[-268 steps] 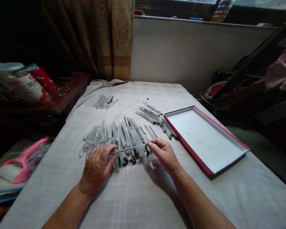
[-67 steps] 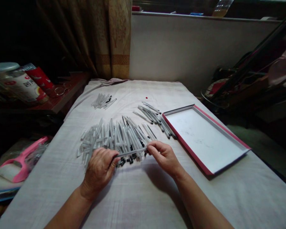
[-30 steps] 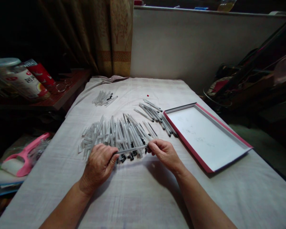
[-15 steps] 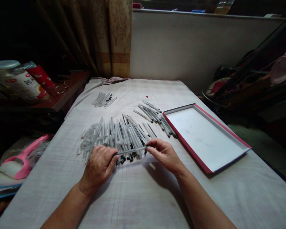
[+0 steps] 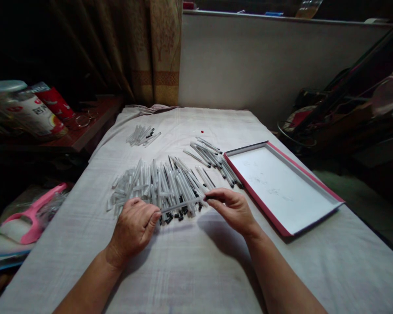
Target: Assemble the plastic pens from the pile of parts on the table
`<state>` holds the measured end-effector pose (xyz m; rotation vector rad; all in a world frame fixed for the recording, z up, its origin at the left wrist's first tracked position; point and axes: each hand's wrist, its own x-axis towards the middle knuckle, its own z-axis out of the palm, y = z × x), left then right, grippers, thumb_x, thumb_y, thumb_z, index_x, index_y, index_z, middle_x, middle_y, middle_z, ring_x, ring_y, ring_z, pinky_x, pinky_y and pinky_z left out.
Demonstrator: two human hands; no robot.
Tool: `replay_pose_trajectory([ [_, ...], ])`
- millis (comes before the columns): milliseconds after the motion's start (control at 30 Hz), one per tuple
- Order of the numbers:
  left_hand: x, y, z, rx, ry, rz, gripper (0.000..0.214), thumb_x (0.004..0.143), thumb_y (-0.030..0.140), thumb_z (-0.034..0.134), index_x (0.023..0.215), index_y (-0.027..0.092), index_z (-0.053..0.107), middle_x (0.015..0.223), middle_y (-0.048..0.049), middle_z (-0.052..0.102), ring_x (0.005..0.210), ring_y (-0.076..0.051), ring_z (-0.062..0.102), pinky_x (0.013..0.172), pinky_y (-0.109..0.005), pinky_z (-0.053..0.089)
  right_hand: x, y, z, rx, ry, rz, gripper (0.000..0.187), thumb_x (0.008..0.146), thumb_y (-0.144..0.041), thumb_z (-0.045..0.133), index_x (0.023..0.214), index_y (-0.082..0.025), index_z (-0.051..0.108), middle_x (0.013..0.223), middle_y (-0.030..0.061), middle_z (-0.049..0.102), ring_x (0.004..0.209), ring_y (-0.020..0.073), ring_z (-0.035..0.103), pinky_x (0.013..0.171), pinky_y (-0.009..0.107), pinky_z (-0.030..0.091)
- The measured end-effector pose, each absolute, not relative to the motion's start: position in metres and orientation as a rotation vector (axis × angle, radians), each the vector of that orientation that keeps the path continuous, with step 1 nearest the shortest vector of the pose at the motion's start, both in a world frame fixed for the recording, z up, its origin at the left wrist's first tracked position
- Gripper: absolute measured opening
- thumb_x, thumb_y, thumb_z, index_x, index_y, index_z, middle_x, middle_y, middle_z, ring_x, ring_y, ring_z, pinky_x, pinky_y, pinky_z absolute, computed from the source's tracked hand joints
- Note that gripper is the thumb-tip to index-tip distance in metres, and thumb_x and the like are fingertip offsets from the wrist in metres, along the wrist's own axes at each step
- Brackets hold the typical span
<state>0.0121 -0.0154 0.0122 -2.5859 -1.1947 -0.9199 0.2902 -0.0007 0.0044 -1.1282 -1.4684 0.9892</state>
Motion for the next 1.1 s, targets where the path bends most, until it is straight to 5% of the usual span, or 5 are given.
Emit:
replay_pose_trajectory([
  [400,0.010,-0.012,0.003,-2.487,-1.283,-0.935,0.025,0.101,0.033,0.043,0.092,0.018,0.061,0.076,-0.0011,0.070,0.069,-0.017,0.064,0.077,-0.033,0.044,0.267,0.008,-0.018,-1.335,-1.621,0.603,0.026,0.083,-0.023,0.061,0.103,-0.021,0.077,0.093,0.0081,0.078,0.078,0.0198,0.071,0.076,0.032,0.055],
  [567,0.007,-0.011,0.000,-2.531,-1.250,-0.935,0.022,0.101,0.032,0.044,0.095,0.018,0.060,0.078,-0.0018,0.070,0.072,-0.018,0.065,0.078,-0.034,0.045,0.269,0.007,-0.013,-1.282,-1.446,0.861,0.028,0.088,-0.040,0.059,0.090,-0.018,0.077,0.079,0.0064,0.076,0.071,0.0180,0.068,0.062,0.027,0.053],
  [733,0.011,-0.012,-0.001,-2.576,-1.243,-0.944,0.021,0.099,0.033,0.047,0.096,0.019,0.061,0.080,-0.0015,0.070,0.073,-0.018,0.064,0.078,-0.034,0.045,0.262,0.004,-0.005,-1.206,-1.287,1.121,0.027,0.079,-0.043,0.067,0.073,-0.017,0.073,0.061,0.0021,0.069,0.050,0.0115,0.055,0.049,0.023,0.045],
  [1100,-0.022,0.001,0.003,-2.220,-1.497,-0.969,0.020,0.097,0.038,0.050,0.095,0.022,0.061,0.082,-0.0030,0.073,0.075,-0.021,0.068,0.074,-0.033,0.049,0.302,0.021,-0.002,-1.286,-0.722,0.861,0.037,0.068,-0.050,0.075,0.079,-0.017,0.064,0.067,0.0044,0.074,0.046,0.0099,0.057,0.036,0.016,0.032],
])
